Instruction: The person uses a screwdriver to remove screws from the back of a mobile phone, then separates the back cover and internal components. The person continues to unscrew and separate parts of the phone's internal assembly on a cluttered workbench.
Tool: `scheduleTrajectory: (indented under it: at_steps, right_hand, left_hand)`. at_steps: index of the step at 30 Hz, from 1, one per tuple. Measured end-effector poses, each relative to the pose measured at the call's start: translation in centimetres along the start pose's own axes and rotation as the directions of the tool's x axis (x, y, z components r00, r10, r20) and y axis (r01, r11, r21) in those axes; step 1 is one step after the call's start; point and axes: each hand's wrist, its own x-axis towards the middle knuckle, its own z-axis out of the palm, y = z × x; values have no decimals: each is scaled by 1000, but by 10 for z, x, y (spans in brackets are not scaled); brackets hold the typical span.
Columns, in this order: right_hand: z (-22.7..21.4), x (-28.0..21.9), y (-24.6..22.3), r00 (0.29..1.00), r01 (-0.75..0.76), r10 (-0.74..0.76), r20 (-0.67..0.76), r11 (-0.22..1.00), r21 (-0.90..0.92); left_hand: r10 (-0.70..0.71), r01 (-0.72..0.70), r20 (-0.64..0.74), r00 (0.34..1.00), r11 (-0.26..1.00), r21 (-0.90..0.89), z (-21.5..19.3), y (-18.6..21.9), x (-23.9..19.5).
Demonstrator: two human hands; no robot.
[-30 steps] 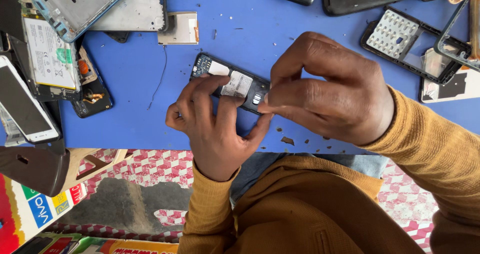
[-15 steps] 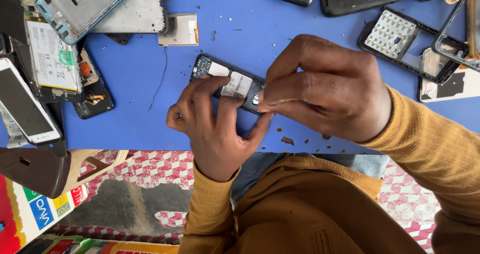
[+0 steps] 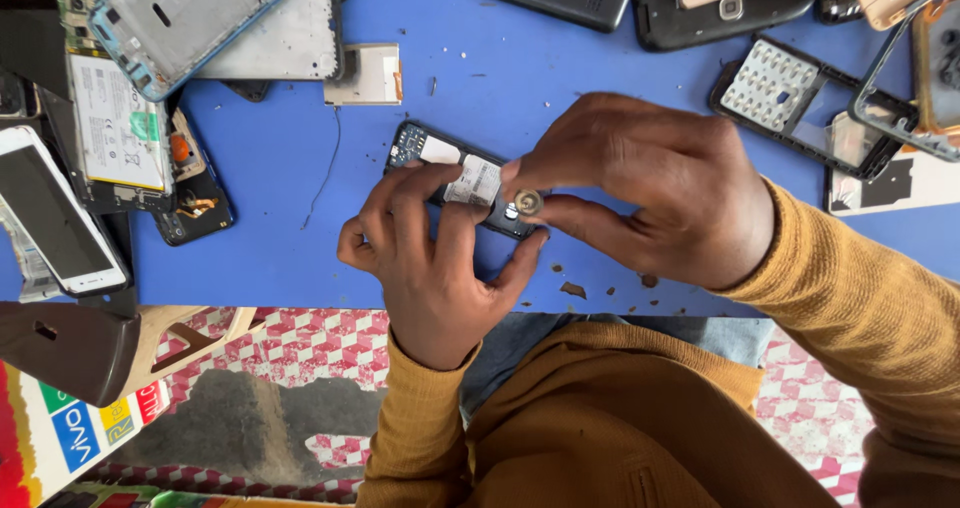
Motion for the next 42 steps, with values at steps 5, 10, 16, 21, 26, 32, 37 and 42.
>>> scheduleTrajectory:
  at_steps: [5, 10, 16, 21, 26, 32, 37, 42]
  right_hand:
    - [3, 1, 0, 999, 43, -42, 20, 998, -49]
    - [3, -1, 3, 999, 35, -36, -39, 998, -44]
    - [0, 0, -1, 999, -43, 43, 20, 999, 0]
    - [6, 1, 1, 999, 28, -30, -37, 999, -43]
    - [3, -1, 0, 999, -39, 39, -17, 999, 6]
    - [3, 5, -1, 1000, 11, -11, 3, 999, 32]
    - [6, 3, -1, 999, -2, 1, -32, 1000, -29]
    - [6, -1, -3, 999, -5, 5, -50, 1000, -6]
  left_hand:
    - [-14, 14, 11, 1000, 1000, 7, -4, 2, 1]
    - [-7, 7, -16, 1000, 1000, 6, -4, 3, 2]
    - [-11, 11, -7, 1000, 1000, -20, -5, 1, 3]
    - [-20, 20, -13, 1000, 1000, -4, -4, 1, 2]
    - [-15, 15, -23, 1000, 1000, -25, -3, 0, 2]
    - [-17, 16, -26, 1000, 1000, -17, -4, 0, 2]
    - [-22, 22, -31, 999, 999, -28, -3, 1, 2]
    - [-12, 10, -45, 999, 999, -42, -4, 1, 3]
